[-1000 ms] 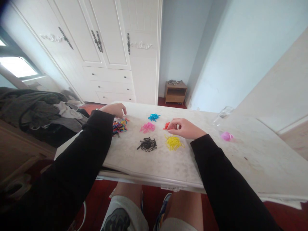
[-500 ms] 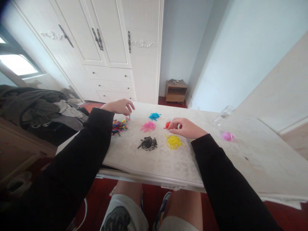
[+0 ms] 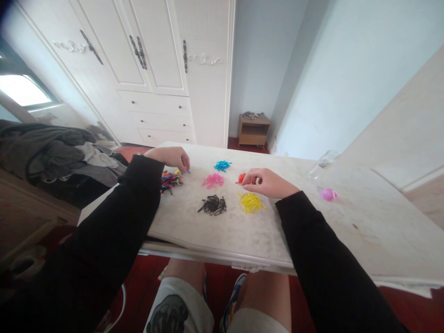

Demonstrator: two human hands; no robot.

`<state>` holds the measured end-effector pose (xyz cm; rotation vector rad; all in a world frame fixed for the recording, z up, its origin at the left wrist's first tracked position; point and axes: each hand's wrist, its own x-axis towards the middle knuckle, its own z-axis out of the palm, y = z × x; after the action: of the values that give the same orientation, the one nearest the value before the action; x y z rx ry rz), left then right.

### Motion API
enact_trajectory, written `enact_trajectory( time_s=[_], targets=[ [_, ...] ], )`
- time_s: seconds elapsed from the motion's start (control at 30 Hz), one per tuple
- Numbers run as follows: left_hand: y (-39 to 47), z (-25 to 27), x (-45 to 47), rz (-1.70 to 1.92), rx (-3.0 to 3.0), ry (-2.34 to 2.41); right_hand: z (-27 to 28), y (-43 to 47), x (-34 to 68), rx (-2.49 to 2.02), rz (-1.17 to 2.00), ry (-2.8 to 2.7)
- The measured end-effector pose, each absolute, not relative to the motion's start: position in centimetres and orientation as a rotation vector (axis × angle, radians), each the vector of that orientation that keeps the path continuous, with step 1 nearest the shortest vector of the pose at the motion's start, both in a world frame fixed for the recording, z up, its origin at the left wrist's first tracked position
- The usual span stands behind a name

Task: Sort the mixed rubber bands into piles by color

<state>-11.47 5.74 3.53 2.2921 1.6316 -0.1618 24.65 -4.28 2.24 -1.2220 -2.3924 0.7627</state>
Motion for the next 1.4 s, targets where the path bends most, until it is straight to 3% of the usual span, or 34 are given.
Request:
enact_trajectory(
  time_s=[0.53, 1.07, 1.4],
  targets=[
    [5.3, 3.8, -10.8, -0.023, 2.276, 1.676, 2.2, -4.2, 24.7, -1.222, 0.737, -2.402],
    [1.4, 1.6, -2.6, 0.843, 2.327, 0.659, 2.2, -4.2, 24.0, -1.28, 0.548, -2.172],
    [-0.3, 0.5, -0.2, 0.881, 2.485, 0.607, 1.1, -4.0, 23.0, -1.127, 0.531, -2.147]
  ],
)
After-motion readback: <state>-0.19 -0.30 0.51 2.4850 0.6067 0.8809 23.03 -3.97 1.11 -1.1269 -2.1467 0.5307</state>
